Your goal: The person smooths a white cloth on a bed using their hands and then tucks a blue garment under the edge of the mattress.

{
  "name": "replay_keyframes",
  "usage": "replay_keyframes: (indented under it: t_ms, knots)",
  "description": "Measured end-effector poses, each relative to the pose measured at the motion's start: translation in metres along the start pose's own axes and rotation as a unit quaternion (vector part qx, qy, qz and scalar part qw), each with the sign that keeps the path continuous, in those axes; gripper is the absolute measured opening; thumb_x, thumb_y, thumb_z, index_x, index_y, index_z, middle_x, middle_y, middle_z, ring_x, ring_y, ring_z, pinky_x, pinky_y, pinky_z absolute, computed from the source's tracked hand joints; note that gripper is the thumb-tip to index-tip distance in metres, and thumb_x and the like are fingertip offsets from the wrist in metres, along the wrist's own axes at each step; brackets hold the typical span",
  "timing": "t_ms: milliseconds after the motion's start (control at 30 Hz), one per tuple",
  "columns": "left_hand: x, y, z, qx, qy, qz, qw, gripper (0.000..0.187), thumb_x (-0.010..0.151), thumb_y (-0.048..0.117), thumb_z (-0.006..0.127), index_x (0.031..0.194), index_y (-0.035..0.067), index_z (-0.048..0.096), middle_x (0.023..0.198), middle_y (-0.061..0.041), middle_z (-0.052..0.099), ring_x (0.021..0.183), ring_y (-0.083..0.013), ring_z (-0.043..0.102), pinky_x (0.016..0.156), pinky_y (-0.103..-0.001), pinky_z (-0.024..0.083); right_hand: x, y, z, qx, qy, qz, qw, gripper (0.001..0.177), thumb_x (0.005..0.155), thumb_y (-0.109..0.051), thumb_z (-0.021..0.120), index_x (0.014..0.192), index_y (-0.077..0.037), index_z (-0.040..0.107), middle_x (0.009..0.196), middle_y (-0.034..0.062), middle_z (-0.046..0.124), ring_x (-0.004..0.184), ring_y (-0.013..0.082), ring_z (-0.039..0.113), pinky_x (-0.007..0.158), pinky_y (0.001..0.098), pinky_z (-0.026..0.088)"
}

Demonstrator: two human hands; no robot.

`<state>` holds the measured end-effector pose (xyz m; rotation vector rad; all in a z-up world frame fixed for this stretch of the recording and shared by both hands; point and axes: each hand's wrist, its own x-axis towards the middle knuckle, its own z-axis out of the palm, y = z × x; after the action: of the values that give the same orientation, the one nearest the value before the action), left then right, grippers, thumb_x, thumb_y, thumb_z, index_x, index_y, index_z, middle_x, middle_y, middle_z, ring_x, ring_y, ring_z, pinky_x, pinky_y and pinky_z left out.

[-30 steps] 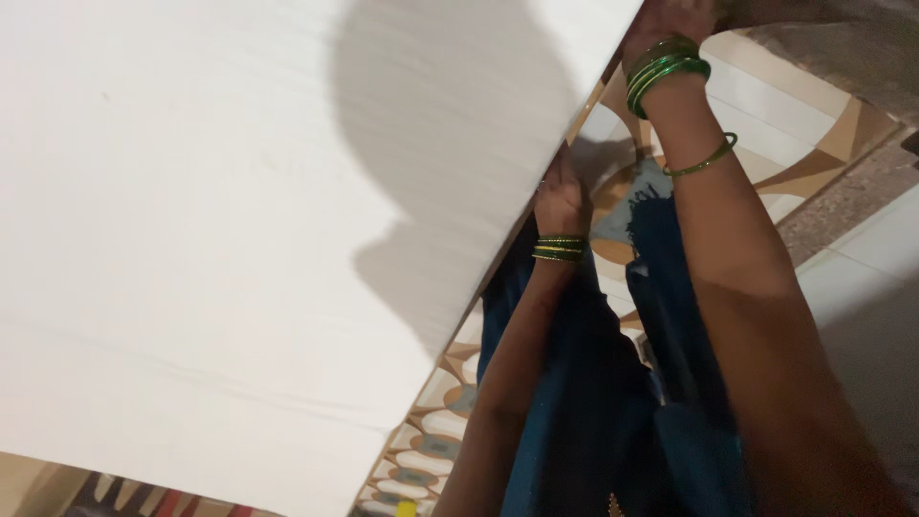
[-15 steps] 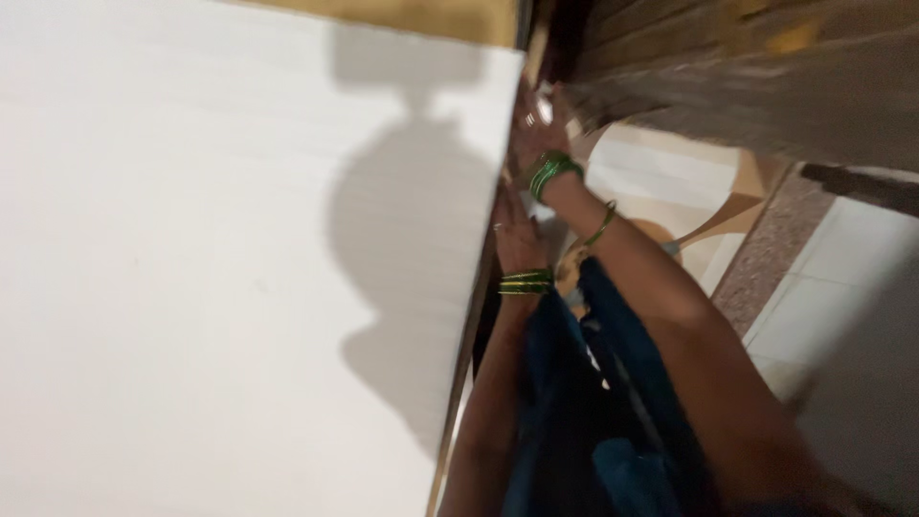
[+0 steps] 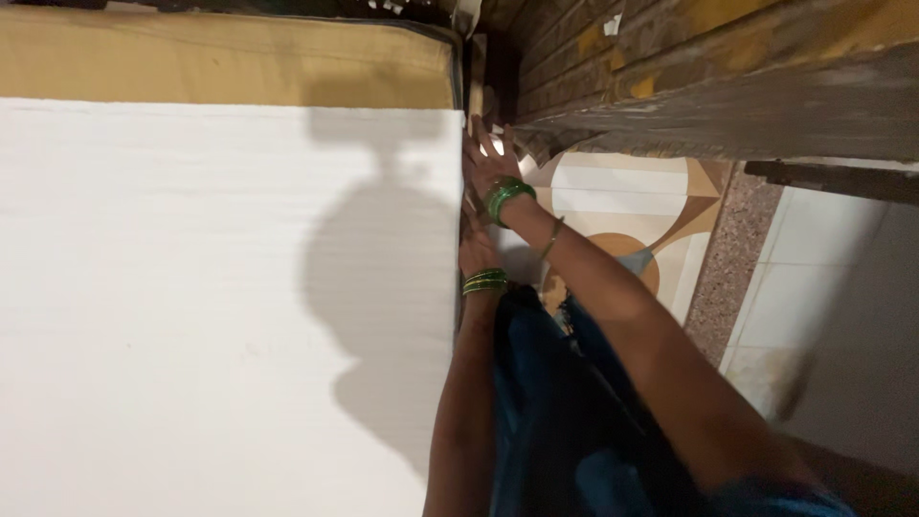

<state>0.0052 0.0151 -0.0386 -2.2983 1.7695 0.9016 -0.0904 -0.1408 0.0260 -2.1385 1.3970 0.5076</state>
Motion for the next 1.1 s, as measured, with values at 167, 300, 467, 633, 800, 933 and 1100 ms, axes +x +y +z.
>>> replay_keyframes:
  t_ms: [167,300,467,633,800,933,1100]
  knots:
    - [-0.014,0.015,-0.019,-0.012,0.144,0.077,0.987,0.071,0.099,0.013,0.054,0.162,0.011,0.020,0.156,-0.023,0.044,0.126,-0.0465,0.060,0.099,-0.049,0.052,0.013,0.000,0.011,0.024,0.009,0.020,0.999,0.069,0.094,-0.010,0.054,0.160,-0.016,0.033,0.172,0.0062,0.007,0.156,0.0364,-0.009,0.113,0.0735,0.021]
    - [-0.022,0.038,-0.045,-0.059,-0.008,-0.016,0.998,0.076,0.096,0.006,0.052,0.163,0.005,0.018,0.156,-0.024,0.044,0.119,-0.0429,0.061,0.099,-0.049,0.052,0.013,0.003,0.014,0.047,-0.011,0.002,0.999,0.070,0.095,-0.010,0.054,0.161,-0.015,0.032,0.171,0.0083,0.006,0.155,0.0382,-0.010,0.113,0.0731,0.025]
    - [0.008,0.015,-0.014,0.005,0.146,0.078,0.986,0.068,0.098,0.002,0.055,0.161,0.006,0.029,0.157,-0.024,0.047,0.138,-0.0399,0.056,0.113,-0.044,0.052,0.007,0.004,0.015,-0.011,0.018,-0.002,1.000,0.075,0.091,-0.016,0.061,0.161,-0.014,0.033,0.172,0.0105,0.009,0.157,0.0406,-0.007,0.113,0.0678,0.029]
    - [0.023,0.007,0.014,0.033,0.132,0.056,0.989,0.069,0.094,0.011,0.062,0.156,0.000,0.035,0.157,-0.026,0.041,0.141,-0.0416,0.046,0.111,-0.046,0.043,-0.007,-0.011,0.011,-0.086,0.038,0.011,0.995,0.081,0.085,-0.025,0.064,0.159,-0.010,0.035,0.169,0.0155,0.015,0.152,0.0422,-0.002,0.110,0.0717,0.024]
    - [0.020,-0.003,0.031,-0.014,0.136,0.092,0.986,0.069,0.094,0.023,0.065,0.152,0.001,0.036,0.156,-0.023,0.043,0.145,-0.0388,0.039,0.120,-0.049,0.032,-0.027,-0.022,0.030,-0.116,0.041,-0.029,0.992,0.067,0.096,-0.034,0.056,0.156,-0.006,0.045,0.166,0.0180,0.025,0.154,0.0383,0.007,0.113,0.0737,0.018]
    - [0.012,0.002,0.027,0.073,0.132,0.087,0.985,0.070,0.095,0.018,0.061,0.156,-0.001,0.033,0.159,-0.023,0.044,0.148,-0.0369,0.040,0.124,-0.046,0.031,-0.021,-0.016,0.033,-0.076,0.005,-0.047,0.996,0.062,0.095,-0.031,0.059,0.153,-0.013,0.047,0.168,0.0071,0.026,0.158,0.0316,0.006,0.116,0.0767,0.009]
    - [-0.013,0.010,-0.001,0.059,0.138,0.091,0.984,0.070,0.090,0.009,0.061,0.154,-0.002,0.034,0.153,-0.029,0.044,0.145,-0.0437,0.040,0.122,-0.052,0.031,-0.026,-0.027,0.015,-0.108,-0.022,-0.021,0.994,0.063,0.089,-0.022,0.065,0.150,-0.012,0.052,0.169,0.0088,0.025,0.159,0.0333,0.000,0.113,0.0771,0.003]
